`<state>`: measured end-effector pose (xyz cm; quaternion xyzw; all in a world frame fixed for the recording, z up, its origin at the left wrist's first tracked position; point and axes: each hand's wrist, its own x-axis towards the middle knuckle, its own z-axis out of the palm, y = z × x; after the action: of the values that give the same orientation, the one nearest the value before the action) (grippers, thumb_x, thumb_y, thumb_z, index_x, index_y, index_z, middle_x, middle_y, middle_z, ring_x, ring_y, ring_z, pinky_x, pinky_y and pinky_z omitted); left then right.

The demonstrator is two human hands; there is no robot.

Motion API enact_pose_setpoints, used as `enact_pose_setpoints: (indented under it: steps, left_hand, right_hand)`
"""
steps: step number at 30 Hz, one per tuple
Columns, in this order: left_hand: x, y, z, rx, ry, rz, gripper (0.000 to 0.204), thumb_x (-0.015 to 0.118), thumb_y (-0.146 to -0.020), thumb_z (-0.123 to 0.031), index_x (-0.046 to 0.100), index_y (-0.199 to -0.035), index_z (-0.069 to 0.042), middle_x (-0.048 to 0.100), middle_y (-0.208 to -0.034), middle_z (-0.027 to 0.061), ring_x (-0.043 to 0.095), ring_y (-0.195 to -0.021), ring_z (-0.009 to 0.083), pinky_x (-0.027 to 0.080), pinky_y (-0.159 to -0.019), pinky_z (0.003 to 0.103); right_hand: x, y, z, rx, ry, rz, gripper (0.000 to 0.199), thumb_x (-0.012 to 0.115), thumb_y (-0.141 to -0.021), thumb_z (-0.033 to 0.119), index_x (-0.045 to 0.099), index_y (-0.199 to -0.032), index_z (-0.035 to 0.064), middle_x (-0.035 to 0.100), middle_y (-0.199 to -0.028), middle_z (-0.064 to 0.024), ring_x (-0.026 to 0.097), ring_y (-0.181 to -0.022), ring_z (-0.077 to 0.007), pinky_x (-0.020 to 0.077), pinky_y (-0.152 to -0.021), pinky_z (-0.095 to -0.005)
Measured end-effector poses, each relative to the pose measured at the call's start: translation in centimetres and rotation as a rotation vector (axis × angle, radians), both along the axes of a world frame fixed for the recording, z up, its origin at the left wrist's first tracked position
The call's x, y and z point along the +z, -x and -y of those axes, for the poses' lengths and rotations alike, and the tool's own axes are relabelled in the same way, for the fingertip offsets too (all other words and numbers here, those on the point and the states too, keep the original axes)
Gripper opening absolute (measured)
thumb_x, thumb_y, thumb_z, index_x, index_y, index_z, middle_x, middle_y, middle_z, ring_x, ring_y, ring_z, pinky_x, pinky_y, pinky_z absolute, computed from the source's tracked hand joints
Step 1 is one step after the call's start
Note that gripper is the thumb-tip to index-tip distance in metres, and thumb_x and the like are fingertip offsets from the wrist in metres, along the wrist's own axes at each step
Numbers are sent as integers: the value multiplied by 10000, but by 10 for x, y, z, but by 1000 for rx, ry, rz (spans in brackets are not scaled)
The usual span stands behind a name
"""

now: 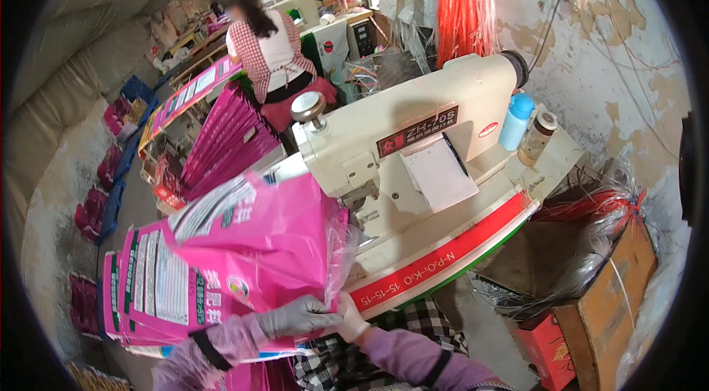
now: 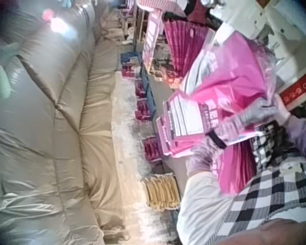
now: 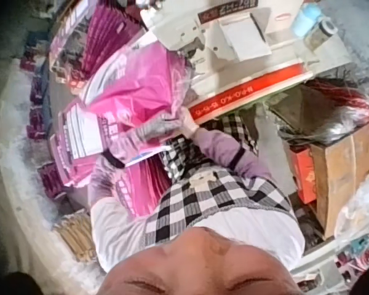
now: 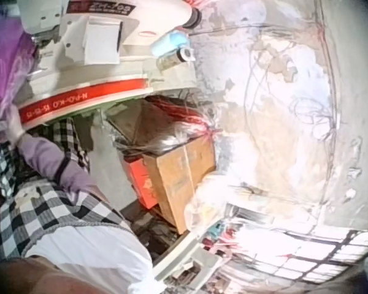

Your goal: The recorder uses an industrial sewing machine to seal or finish large pink plastic bags.

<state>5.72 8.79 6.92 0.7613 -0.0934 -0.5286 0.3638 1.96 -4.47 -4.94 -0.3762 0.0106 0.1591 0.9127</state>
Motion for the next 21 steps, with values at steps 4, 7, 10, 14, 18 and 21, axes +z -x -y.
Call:
enact_pose_setpoints:
  steps: [4, 7, 10, 14, 18, 21]
  left_hand:
    - [26, 18, 34, 738, 419, -188, 203, 558, -994, -241, 665, -930, -79, 595, -833, -24, 529, -707, 80, 445, -658, 229]
    - [29, 0, 48, 546, 258, -268, 176, 572, -961, -237, 680, -971, -98, 642, -846, 18, 591, -771, 142, 494, -700, 291]
    - [32, -15, 50, -645, -70, 971, 148, 618, -873, -217, 672, -962, -111, 668, -841, 48, 645, -816, 225, 524, -683, 366]
    - [31, 7, 65, -1026, -65, 931, 142, 601, -779, -179, 649, -884, -95, 663, -811, 98, 681, -738, 289, 536, -621, 426]
    - [59, 25, 81, -1015, -214, 837, 89, 590, -790, -148, 623, -835, -78, 642, -739, 66, 684, -711, 271, 532, -599, 415]
    - [52, 27, 83, -964, -156, 878, 71, 589, -790, -145, 607, -791, -76, 627, -706, 55, 680, -689, 269, 533, -601, 410]
  right_hand:
    - [27, -24, 64, 178, -238, -284, 340, 470, -1016, 233, 538, -1291, 43, 647, -1107, -62, 619, -992, -129, 484, -912, -318]
    - [2, -25, 55, 123, 44, -158, 321, 535, -986, 167, 539, -1277, 30, 626, -1122, -30, 592, -1029, -134, 476, -901, -281]
    - [33, 2, 29, -4, -8, -143, 367, 551, -907, 62, 533, -1268, -8, 683, -1044, -96, 639, -898, -204, 507, -793, -317]
    - [25, 38, 55, -156, 727, 199, 591, 527, -851, 24, 398, -1424, 82, 619, -1007, -320, 617, -936, -462, 500, -805, -497]
    - [44, 26, 82, -189, 779, 387, 572, 500, -872, 53, 388, -1432, 39, 655, -1006, -264, 676, -912, -382, 528, -792, -390]
    - [33, 0, 67, -147, 841, 325, 603, 505, -890, 153, 340, -1464, 72, 626, -727, -261, 628, -697, -440, 499, -659, -511]
